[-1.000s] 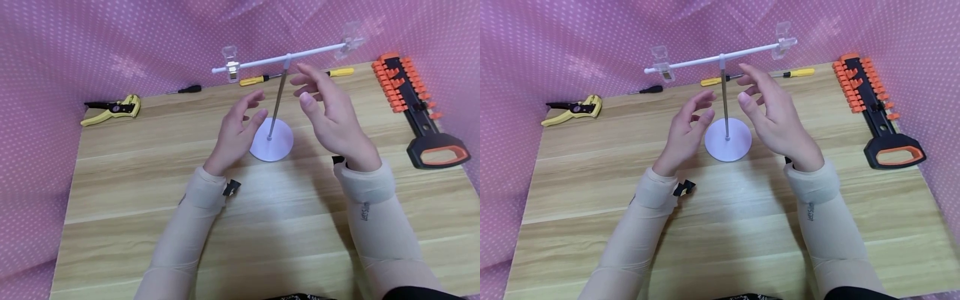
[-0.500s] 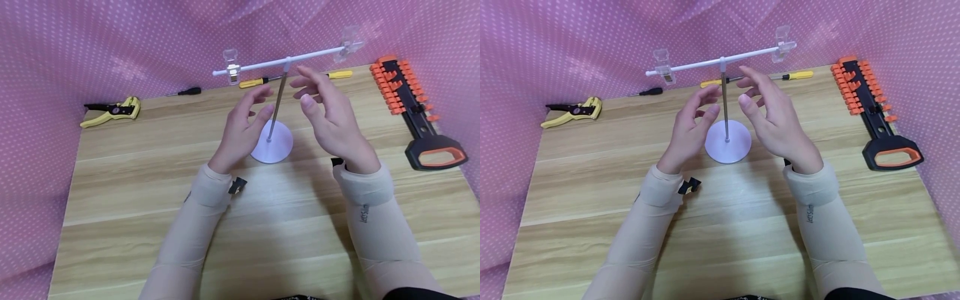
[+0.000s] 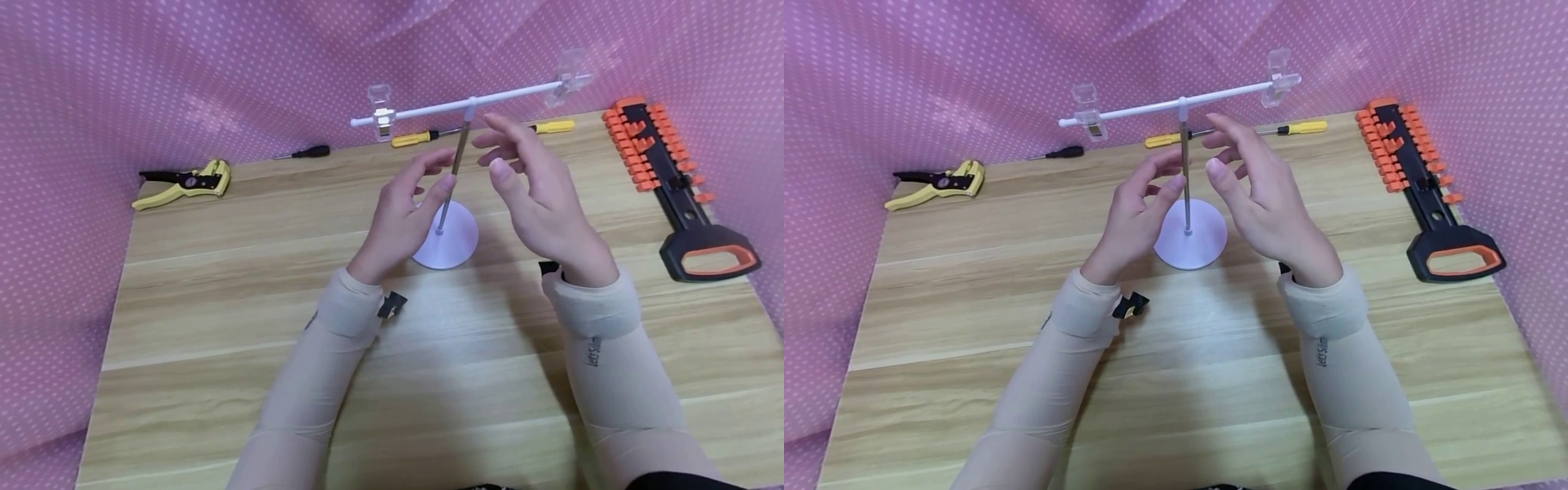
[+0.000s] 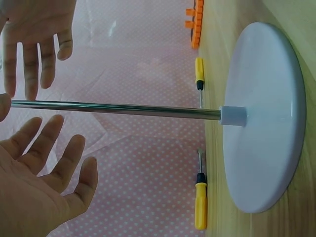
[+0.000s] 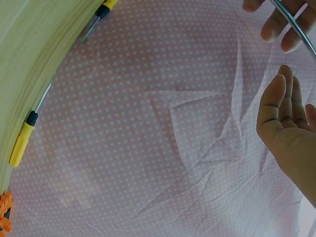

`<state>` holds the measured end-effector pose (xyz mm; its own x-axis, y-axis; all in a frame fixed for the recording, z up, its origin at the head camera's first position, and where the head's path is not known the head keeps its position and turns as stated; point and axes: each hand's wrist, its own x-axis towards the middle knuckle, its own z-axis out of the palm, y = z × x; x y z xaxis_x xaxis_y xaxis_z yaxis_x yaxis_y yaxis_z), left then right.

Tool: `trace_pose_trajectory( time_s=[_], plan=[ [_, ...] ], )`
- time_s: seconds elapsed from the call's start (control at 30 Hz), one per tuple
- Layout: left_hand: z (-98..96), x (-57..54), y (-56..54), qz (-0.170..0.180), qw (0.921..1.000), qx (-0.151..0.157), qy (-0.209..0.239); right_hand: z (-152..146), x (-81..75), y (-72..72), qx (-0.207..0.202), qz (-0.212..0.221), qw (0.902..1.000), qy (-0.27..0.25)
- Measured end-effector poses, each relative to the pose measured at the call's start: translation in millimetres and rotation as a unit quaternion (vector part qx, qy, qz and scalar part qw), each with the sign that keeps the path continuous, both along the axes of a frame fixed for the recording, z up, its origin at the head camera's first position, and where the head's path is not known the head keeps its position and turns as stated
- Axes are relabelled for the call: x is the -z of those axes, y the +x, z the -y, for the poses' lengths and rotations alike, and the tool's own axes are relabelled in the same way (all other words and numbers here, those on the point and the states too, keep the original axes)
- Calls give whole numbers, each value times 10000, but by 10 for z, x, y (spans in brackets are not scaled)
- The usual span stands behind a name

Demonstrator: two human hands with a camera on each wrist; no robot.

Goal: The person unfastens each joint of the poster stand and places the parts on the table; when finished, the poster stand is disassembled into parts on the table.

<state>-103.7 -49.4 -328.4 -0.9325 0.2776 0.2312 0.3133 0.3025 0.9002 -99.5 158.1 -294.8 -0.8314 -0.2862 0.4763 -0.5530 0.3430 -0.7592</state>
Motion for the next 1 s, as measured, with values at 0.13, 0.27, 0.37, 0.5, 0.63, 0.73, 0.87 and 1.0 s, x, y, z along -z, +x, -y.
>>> trace_pose_trajectory(
  time_s=[0.13,0.27,0.37,0.5,0.63,0.73,0.87,1.0],
  plan=[
    [3,10,4,36,10000,11,-47,5,2,-8,21,-23,10000,7],
    [11,31,1,106,9999,1,-105,0,6,-4,58,-59,10000,8],
    [7,44,-7,114,9999,-15,-119,-4,-2,3,76,-95,9999,7],
    [-6,47,-10,90,9998,-65,-137,0,-14,9,59,-136,9999,13],
    [-15,52,-6,58,9998,-109,-134,15,-8,11,30,-90,10000,-7],
    [-27,70,-9,-93,9998,-115,-97,18,-8,20,42,-59,10000,-9],
    [-40,95,-19,-330,9993,-139,-52,16,-8,22,59,-83,9999,17],
    [-45,94,-20,-391,9991,-143,-48,29,-9,17,25,-96,9999,29]
  ],
)
